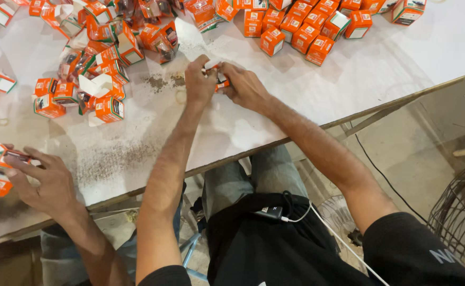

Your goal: The person picks up small plastic-wrapped items and orange cardboard boxes from a pile on the table, opens a box, places an item inside, and folds the box closed, setting finished boxes aside and repeating the packing cycle with both hands.

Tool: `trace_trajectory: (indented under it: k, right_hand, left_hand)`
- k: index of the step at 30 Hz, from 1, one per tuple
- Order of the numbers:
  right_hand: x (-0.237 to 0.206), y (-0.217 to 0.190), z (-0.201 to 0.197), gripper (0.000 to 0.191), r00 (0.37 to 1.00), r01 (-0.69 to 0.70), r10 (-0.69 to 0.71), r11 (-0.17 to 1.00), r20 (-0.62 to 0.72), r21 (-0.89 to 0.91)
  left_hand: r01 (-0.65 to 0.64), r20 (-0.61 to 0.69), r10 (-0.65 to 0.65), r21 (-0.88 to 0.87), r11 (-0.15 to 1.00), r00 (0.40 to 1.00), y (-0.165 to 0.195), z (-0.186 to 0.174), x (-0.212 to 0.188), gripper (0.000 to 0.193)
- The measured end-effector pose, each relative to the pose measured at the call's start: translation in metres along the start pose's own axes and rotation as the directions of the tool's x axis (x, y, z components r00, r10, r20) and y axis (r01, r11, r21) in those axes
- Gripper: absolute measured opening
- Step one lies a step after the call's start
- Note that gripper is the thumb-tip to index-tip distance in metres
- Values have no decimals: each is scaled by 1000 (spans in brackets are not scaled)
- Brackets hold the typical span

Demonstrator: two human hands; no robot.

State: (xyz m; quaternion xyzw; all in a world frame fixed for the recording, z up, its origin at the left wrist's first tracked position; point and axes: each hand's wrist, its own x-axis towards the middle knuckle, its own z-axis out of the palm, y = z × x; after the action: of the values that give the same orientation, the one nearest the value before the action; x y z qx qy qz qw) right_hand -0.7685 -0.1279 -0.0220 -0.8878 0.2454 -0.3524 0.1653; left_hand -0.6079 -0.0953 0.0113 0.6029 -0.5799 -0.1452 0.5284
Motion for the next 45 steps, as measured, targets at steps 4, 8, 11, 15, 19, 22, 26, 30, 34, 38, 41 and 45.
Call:
trace_trajectory:
  k: [4,8,11,15,19,22,26,30,34,38,41,45]
  right_hand:
    - [5,0,-3,68,997,-67,70,989,-24,134]
    - [5,-1,-7,77,998,-61,66,973,-12,223]
    - [3,-2,-7,82,996,-90,85,971,35,221]
    - [4,0,-7,83,998,-61,57,979,27,195]
    - [2,3,-5,84,999,-33,29,984,24,174]
    - [0,8,-4,85,1000,-26,25,974,10,225]
    - [-2,13,0,85,999,-47,44,986,22,157]
    - [-6,14,6,84,997,73,-71,996,-44,42]
    - [-1,23,3,79,996,29,-35,997,81,68]
    - [8,38,-7,75,965,-142,66,945,-254,-295]
    - [7,38,-11,100,897,-130,-68,904,-436,-408]
    - [2,24,-1,90,963,-44,-8,981,-270,-187]
  left_hand:
    - [-275,-19,275,-97,956,961,-3,-3,-21,24]
    - [-615,146,610,-11,788,779,-5,-20,-27,32]
    - [-554,176,543,22,832,821,-9,-24,-27,27]
    - [-166,183,200,-188,968,962,-17,-16,-29,23]
    - [-251,140,282,-204,946,949,-28,-10,-30,10]
    - [-343,159,362,-140,929,918,-33,-12,-30,14]
    - [-496,255,484,-21,868,837,-37,-14,-34,19]
    - [-546,294,514,32,837,806,-34,-11,-39,14]
    - [-600,312,546,108,792,778,-35,-19,-31,24]
    - [-469,131,452,309,827,882,-42,-45,1,43]
    - [-339,-101,461,545,767,881,-42,-54,40,81]
    - [-358,-12,501,685,634,865,-29,-38,78,115]
